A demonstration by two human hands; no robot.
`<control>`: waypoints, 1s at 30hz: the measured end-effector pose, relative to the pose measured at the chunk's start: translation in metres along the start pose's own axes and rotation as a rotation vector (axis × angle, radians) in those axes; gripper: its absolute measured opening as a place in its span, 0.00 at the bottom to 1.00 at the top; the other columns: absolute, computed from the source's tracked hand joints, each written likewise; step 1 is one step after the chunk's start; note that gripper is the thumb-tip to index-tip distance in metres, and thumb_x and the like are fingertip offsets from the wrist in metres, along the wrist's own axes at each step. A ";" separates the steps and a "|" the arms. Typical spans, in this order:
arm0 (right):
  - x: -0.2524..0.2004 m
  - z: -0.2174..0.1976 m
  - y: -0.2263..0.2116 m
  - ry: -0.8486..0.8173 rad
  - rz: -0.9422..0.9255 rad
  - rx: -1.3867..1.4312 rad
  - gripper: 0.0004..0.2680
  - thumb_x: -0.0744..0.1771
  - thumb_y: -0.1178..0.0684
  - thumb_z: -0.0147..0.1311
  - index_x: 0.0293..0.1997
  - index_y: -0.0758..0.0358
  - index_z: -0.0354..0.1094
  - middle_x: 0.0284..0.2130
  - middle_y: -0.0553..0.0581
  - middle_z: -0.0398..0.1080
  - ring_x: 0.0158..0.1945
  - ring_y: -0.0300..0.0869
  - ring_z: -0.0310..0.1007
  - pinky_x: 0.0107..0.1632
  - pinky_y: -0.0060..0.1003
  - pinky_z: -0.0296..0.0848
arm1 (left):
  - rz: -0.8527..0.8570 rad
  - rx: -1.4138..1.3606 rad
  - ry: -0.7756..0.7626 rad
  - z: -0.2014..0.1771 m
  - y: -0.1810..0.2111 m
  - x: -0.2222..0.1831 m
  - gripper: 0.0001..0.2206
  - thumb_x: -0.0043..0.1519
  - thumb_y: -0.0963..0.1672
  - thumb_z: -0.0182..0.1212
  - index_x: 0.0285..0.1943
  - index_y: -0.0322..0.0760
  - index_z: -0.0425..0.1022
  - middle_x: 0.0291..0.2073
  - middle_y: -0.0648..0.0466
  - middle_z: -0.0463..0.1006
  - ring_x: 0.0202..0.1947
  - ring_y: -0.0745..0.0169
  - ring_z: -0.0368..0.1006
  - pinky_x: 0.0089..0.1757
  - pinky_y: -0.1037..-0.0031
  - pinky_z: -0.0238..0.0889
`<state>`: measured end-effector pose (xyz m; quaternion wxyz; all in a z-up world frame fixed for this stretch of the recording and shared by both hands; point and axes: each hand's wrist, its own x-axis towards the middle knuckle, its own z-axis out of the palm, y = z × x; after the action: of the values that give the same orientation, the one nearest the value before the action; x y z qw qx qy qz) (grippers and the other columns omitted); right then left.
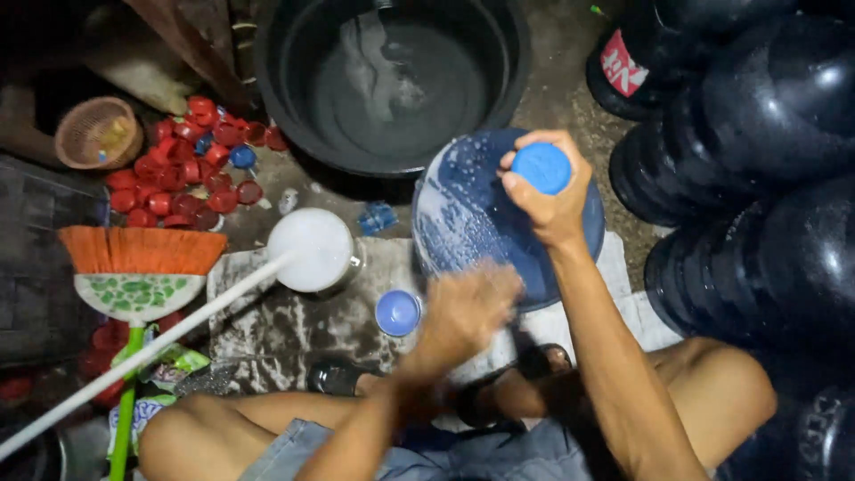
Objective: The person scrubs a large blue water jug with soapy hands, rotating it to clean all sides. The person then rinses the jug under running water from a tap into a black basin.
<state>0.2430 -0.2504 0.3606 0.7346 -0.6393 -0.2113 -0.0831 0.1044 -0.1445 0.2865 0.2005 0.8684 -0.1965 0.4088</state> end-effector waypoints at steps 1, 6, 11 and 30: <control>-0.003 0.001 0.002 0.029 -0.050 -0.033 0.16 0.56 0.52 0.66 0.39 0.70 0.65 0.26 0.63 0.72 0.30 0.42 0.74 0.35 0.32 0.73 | -0.068 0.026 -0.027 -0.008 -0.020 0.012 0.14 0.64 0.50 0.46 0.56 0.52 0.70 0.49 0.50 0.72 0.39 0.47 0.62 0.42 0.54 0.51; 0.007 0.021 -0.002 0.175 -0.266 -0.266 0.13 0.56 0.54 0.66 0.38 0.65 0.68 0.25 0.60 0.71 0.31 0.43 0.73 0.39 0.37 0.70 | -0.365 -0.002 0.018 -0.032 -0.039 0.048 0.18 0.66 0.46 0.41 0.65 0.40 0.60 0.44 0.44 0.64 0.34 0.45 0.57 0.34 0.56 0.55; -0.001 0.028 -0.004 0.442 -0.231 -0.456 0.17 0.57 0.55 0.70 0.42 0.65 0.65 0.36 0.64 0.69 0.42 0.50 0.70 0.48 0.42 0.63 | -0.351 -0.113 -0.122 -0.033 -0.020 0.023 0.18 0.59 0.47 0.55 0.58 0.47 0.70 0.46 0.49 0.70 0.37 0.45 0.65 0.36 0.59 0.60; 0.004 0.001 -0.007 0.024 0.128 -0.059 0.16 0.58 0.39 0.57 0.37 0.62 0.70 0.25 0.57 0.72 0.29 0.34 0.69 0.34 0.26 0.68 | -0.177 0.137 -0.115 -0.008 0.011 0.006 0.15 0.61 0.52 0.49 0.54 0.55 0.72 0.43 0.43 0.71 0.40 0.29 0.66 0.41 0.46 0.59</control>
<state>0.2439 -0.2497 0.3692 0.7218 -0.6719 -0.1585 -0.0497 0.0978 -0.1507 0.2976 0.1643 0.9160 -0.1018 0.3515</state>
